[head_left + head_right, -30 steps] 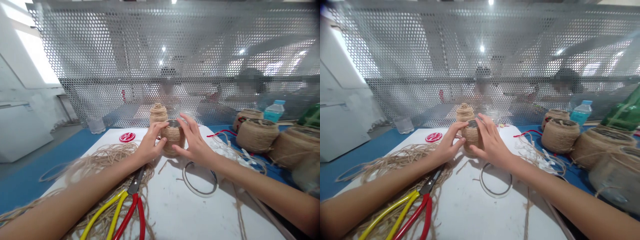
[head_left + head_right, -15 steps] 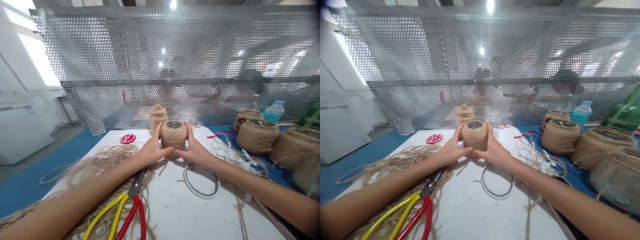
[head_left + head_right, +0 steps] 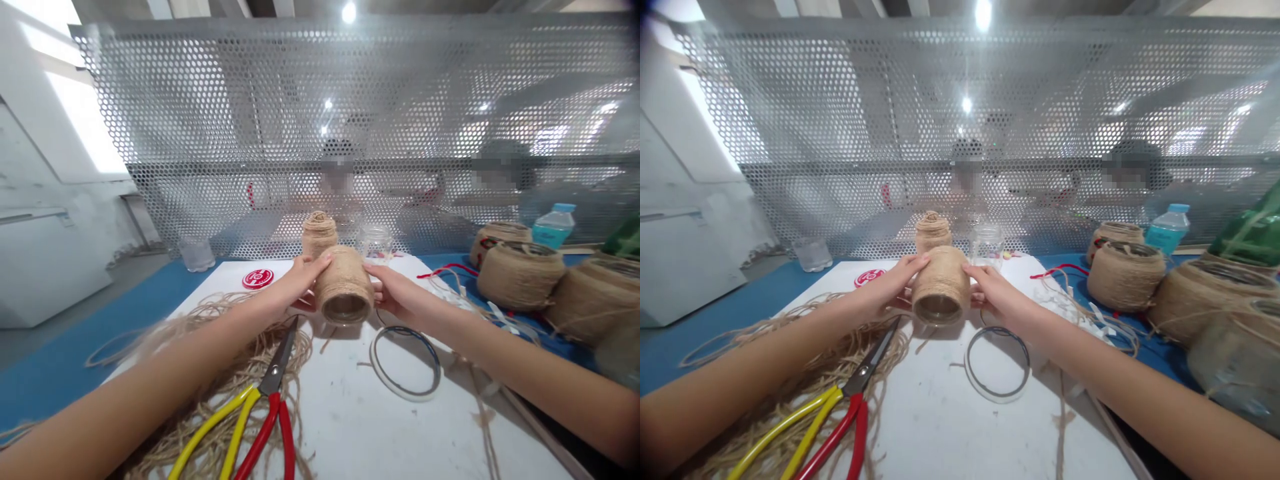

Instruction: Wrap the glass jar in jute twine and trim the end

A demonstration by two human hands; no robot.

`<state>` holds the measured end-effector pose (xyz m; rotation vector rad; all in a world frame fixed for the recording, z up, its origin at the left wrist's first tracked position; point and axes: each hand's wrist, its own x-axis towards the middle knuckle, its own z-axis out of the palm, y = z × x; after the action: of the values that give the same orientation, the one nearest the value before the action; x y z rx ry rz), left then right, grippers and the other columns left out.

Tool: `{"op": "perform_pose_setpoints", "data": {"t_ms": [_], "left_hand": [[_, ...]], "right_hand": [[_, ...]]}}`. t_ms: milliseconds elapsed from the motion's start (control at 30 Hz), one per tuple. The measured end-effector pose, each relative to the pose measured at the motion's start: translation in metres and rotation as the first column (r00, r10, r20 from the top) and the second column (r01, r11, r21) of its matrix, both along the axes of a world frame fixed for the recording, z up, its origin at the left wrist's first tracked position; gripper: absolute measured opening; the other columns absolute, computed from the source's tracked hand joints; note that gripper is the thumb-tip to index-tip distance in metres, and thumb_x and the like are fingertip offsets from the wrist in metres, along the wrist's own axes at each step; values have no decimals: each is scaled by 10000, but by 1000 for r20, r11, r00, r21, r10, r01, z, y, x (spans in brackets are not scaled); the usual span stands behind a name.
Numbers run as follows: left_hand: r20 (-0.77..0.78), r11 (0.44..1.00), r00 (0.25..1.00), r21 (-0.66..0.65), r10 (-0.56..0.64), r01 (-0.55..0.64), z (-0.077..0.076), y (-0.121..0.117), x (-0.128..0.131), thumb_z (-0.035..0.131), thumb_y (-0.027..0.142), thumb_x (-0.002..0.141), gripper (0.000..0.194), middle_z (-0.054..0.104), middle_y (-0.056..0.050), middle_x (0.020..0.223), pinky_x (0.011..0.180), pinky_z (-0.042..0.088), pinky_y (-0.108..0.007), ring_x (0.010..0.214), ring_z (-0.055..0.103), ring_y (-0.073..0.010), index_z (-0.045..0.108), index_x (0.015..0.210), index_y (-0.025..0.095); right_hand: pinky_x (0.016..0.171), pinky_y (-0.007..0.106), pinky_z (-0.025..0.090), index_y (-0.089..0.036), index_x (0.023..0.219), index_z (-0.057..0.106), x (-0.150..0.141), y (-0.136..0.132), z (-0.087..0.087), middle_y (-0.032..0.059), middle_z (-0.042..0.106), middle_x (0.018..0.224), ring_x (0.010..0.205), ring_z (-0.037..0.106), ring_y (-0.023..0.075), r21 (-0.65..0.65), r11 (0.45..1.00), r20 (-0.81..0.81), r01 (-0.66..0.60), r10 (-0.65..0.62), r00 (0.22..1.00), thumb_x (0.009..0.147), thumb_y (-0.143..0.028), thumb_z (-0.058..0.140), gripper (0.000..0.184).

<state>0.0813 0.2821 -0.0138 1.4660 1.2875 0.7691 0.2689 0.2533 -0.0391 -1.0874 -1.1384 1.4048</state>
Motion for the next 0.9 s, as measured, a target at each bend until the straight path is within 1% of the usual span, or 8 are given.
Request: {"op": "perform_pose_setpoints", "data": {"t_ms": [167,300,400,500,567,633,767,900], "left_hand": [[-45,997,999,72,-19,22,-3,6,-1,252,764,720,737,591,-27,692,475,479,-288,509,583,-173,263,1271,276],[17,971,994,216,-106,100,-3,4,-2,261,744,742,728,609,-47,868,514,491,-285,507,569,-129,174,1311,298],[-104,919,980,343,-168,194,2,-3,-2,355,688,757,726,580,-82,1025,586,500,-309,610,600,-149,151,1335,299],[-375,817,926,518,-49,253,5,-11,-3,526,509,745,701,595,-63,996,670,481,-330,762,611,-213,205,1333,301],[-522,763,848,585,95,275,6,-15,-3,525,380,746,640,615,-36,921,683,463,-342,770,609,-234,243,1318,321],[-598,737,779,610,188,291,6,-17,-3,461,319,764,558,625,-22,876,678,452,-348,756,609,-242,283,1293,334],[-615,740,746,621,256,258,11,-16,-6,361,314,802,471,637,-23,856,695,450,-367,770,610,-249,310,1270,314],[-560,788,803,582,207,203,20,3,-16,347,357,804,436,641,-20,935,716,465,-362,804,608,-231,351,1236,300]], "right_hand": [[504,218,477,-203,896,504,1,-3,3,5,589,649,543,564,112,-131,990,-112,-54,39,993,774,-412,581,254],[490,181,475,-189,890,503,1,-3,10,7,583,634,514,566,92,-175,983,-198,-50,15,980,836,-349,502,169],[555,196,505,-188,915,493,0,-6,15,16,588,660,564,600,101,-182,982,-251,-49,2,968,860,-314,456,142],[626,220,524,-176,971,497,-3,-10,18,42,607,705,614,628,117,-171,983,-293,-63,10,956,873,-294,425,170],[643,229,528,-157,980,497,-5,-13,18,63,616,721,620,635,125,-182,981,-311,-74,14,950,878,-288,414,186],[657,239,529,-144,985,493,-8,-16,18,78,624,734,630,640,132,-201,975,-321,-89,20,947,880,-291,409,200],[685,274,524,-146,992,484,-11,-20,15,100,644,794,665,659,155,-211,966,-304,-148,79,949,876,-340,405,240],[513,250,492,-153,974,466,-14,-22,12,127,669,835,592,664,174,-260,944,-159,-202,165,973,856,-436,390,316]]}}
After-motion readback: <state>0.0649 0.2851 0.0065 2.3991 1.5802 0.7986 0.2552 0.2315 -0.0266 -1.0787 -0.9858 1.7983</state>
